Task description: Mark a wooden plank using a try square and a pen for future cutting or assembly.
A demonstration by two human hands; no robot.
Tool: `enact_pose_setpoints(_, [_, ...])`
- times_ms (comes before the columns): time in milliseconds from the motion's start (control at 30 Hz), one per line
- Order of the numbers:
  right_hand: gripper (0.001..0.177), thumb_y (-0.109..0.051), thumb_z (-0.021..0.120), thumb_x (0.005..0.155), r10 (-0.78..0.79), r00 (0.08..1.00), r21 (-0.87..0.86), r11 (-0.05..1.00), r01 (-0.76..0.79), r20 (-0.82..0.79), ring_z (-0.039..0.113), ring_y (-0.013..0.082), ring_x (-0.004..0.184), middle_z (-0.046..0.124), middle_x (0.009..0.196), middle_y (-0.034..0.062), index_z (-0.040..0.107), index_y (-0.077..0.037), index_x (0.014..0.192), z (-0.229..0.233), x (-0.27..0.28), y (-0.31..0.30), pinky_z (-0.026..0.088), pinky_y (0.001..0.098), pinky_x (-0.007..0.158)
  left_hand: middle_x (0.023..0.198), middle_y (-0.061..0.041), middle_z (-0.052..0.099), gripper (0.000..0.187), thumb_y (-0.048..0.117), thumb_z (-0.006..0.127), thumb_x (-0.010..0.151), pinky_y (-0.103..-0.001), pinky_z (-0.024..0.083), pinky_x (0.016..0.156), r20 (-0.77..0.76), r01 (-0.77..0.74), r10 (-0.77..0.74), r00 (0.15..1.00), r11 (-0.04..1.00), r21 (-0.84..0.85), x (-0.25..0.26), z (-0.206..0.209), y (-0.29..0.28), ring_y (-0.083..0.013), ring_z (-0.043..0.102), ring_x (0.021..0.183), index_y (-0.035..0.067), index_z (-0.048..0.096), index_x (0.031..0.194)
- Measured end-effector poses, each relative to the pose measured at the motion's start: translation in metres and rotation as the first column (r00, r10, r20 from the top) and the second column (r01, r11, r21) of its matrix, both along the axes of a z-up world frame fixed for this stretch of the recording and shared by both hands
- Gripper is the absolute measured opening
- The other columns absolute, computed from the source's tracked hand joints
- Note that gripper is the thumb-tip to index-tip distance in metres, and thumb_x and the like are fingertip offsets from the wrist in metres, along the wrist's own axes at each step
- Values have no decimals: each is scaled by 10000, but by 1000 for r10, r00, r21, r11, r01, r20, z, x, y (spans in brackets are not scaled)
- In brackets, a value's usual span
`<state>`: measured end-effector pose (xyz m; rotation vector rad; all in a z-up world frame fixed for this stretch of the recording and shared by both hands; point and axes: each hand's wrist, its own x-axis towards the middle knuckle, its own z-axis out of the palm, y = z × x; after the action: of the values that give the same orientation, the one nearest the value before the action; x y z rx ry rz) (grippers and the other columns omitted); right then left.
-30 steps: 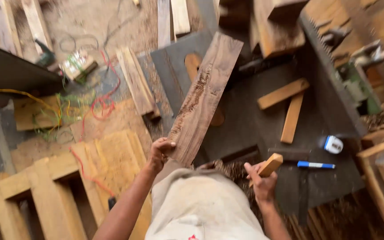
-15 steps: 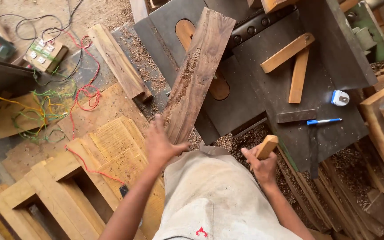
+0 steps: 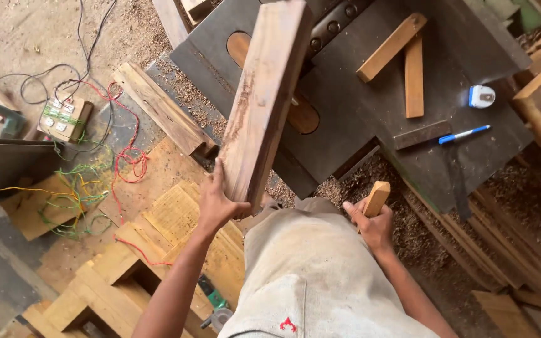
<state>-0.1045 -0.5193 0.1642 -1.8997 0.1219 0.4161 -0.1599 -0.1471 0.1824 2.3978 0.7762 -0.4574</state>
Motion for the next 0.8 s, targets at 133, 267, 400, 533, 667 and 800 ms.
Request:
enact_pose_setpoints(133, [316,-181,808,829,-102,994,58,993,104,-36,529,81,473,621,605,9,573,-105,633,20,-1,19,421,261,452,1334,-160,470,1553,314,934,355,-477,570,1001,23,-199,252,967,813,-547,-7,-34,-6,-329,587,1121,208,71,1641])
enact_pose_setpoints(267, [354,-186,816,847,-65,998,15,998,66,-15,510,95,445,610,586,26,567,-92,614,11,-11,14,409,265,450,1368,-143,454,1528,284,932,355,-466,548,1006,84,-200,332,939,730,-653,-14,-42,-13,-293,546,1187,215,95,1632])
enact_pose_setpoints(400, [326,-201,820,833,-108,994,19,994,109,-23,537,82,462,608,585,10,577,-100,640,7,-13,8,450,252,463,1334,-189,447,1453,260,830,370,-492,616,975,19,-301,418,908,685,-663,-5,-16,-19,-350,571,1152,245,196,1678])
enact_pose_setpoints(533, [275,-298,728,904,-120,993,-62,991,120,10,528,95,517,585,715,20,572,-73,877,6,-6,9,458,264,454,1388,-223,394,1492,372,994,409,-553,482,986,137,-184,187,973,982,-31,20,23,-58,-381,476,1219,149,122,1600])
enact_pose_setpoints(667, [339,-329,522,1023,-124,992,73,990,123,7,519,57,621,570,881,12,468,-82,1249,-3,13,19,440,217,468,1347,-292,378,1444,473,1001,571,-573,471,977,285,-65,56,957,998,24,25,-47,-84,-444,466,1190,-9,84,1577])
enact_pose_setpoints(800, [354,-289,457,1054,-81,997,153,985,81,-4,508,79,672,560,941,7,423,-85,1342,-18,29,29,435,260,492,1404,-175,439,1107,396,833,693,-475,569,893,-133,-264,228,965,851,-454,47,11,-69,-314,639,1055,148,233,1591])
